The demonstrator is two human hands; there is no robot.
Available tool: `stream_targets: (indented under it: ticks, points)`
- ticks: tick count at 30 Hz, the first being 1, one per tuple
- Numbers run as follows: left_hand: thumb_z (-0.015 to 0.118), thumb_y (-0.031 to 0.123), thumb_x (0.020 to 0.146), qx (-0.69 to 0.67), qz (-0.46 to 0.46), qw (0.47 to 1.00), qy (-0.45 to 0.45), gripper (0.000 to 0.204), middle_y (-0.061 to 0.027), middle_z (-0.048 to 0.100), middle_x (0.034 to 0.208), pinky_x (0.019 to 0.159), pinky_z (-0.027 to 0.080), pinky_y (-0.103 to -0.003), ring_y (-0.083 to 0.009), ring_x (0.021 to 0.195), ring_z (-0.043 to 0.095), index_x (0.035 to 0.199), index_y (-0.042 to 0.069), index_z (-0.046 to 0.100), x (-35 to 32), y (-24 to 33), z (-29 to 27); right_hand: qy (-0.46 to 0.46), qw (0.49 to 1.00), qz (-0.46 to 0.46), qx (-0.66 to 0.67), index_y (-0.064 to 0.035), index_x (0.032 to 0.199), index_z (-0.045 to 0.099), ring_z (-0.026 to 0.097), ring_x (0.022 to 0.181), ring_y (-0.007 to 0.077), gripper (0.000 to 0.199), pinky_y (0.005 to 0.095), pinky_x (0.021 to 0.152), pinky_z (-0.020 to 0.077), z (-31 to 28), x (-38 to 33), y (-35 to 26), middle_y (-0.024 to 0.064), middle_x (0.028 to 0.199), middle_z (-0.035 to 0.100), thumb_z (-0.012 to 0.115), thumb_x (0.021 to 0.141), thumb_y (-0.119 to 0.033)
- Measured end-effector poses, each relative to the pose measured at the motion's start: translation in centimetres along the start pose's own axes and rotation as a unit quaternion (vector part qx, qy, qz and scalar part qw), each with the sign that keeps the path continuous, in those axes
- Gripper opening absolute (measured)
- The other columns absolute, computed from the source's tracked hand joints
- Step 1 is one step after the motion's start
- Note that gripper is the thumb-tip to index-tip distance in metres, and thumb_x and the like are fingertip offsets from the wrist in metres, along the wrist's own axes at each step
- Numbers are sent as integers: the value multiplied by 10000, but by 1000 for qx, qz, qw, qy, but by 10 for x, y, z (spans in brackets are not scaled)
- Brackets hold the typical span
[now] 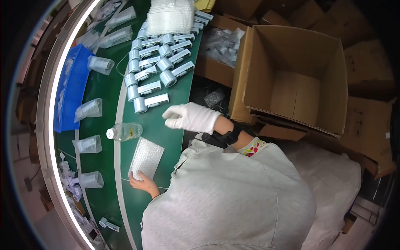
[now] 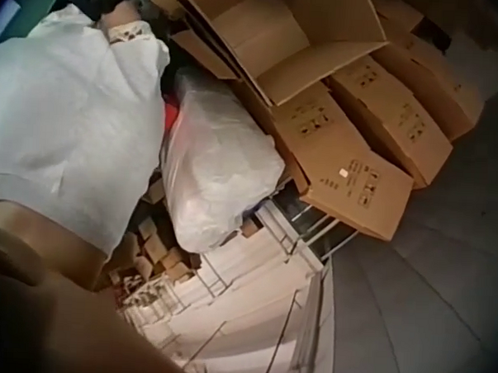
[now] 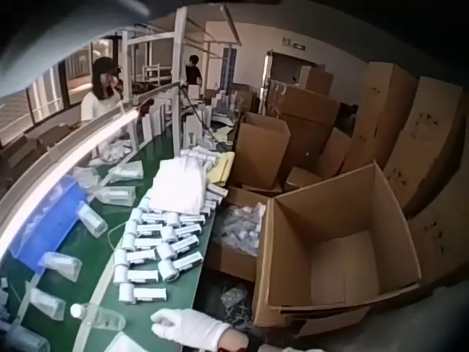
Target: The person slides fans into plastic sleeves, places them into a cardboard box, and then applies hand sanitizer from a bottle before resuming the task.
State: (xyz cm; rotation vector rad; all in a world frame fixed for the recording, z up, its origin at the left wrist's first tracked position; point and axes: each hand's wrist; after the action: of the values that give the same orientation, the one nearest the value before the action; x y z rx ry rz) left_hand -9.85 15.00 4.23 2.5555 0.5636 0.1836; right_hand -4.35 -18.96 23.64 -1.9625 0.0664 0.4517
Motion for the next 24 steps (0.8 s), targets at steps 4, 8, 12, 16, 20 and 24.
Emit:
stream_targets:
  ticks: [4, 8, 12, 16, 20, 24]
  points:
    - [565, 156, 849, -179, 137, 961, -159, 253, -150, 562, 1012, 785, 414, -360, -276, 901, 530, 1064, 27, 543, -11, 62, -37, 207, 972, 37, 102, -37, 1094, 571, 612, 897, 167, 294, 267, 801, 473, -48, -58, 1, 109, 952, 646, 560, 864, -220]
    - [550, 91, 846, -215, 262, 879, -335, 149, -106, 594, 840, 673, 438, -328, -234, 737, 555, 970, 11, 568, -28, 146, -43, 360, 932, 37, 31, -17, 1072, 575, 611, 843, 133, 254, 257, 760, 480, -82, -121, -15, 89, 913, 645, 549, 874, -174]
    - [558, 84, 832, -227, 438, 783, -379, 143, -101, 584, 784, 636, 451, -337, -227, 690, 561, 956, 13, 571, -26, 225, -39, 518, 847, 32, 117, 5, 1050, 576, 610, 770, 143, 237, 263, 712, 484, -80, -184, -27, 86, 862, 637, 534, 881, -156]
    - [576, 87, 807, -208, 587, 678, -389, 169, -121, 570, 771, 636, 450, -367, -286, 708, 561, 962, 19, 562, -55, 277, -30, 632, 753, 38, 180, 17, 1006, 578, 603, 725, 149, 187, 255, 667, 483, -59, -248, -22, 102, 834, 626, 506, 885, -105]
    - [587, 159, 793, -160, 602, 622, -475, 212, -146, 572, 827, 677, 436, -421, -339, 773, 548, 969, 49, 547, -76, 271, -23, 713, 676, 6, 185, 12, 998, 575, 603, 715, 156, 176, 255, 652, 485, -49, -283, -14, 110, 835, 626, 500, 886, -101]
    - [597, 182, 788, -74, 591, 616, -515, 234, -145, 575, 841, 687, 443, -411, -342, 790, 553, 975, 49, 547, -84, 250, -7, 765, 619, -14, 178, 7, 1004, 568, 603, 703, 161, 171, 254, 637, 485, -50, -307, -7, 117, 845, 623, 503, 883, -95]
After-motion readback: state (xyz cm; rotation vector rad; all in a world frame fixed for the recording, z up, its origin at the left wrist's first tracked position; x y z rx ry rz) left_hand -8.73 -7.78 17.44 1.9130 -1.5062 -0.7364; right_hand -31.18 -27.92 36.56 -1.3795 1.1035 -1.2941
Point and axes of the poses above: each hand's wrist, its own x-axis towards the middle knuckle, its own z-axis out of the palm, y = z × x
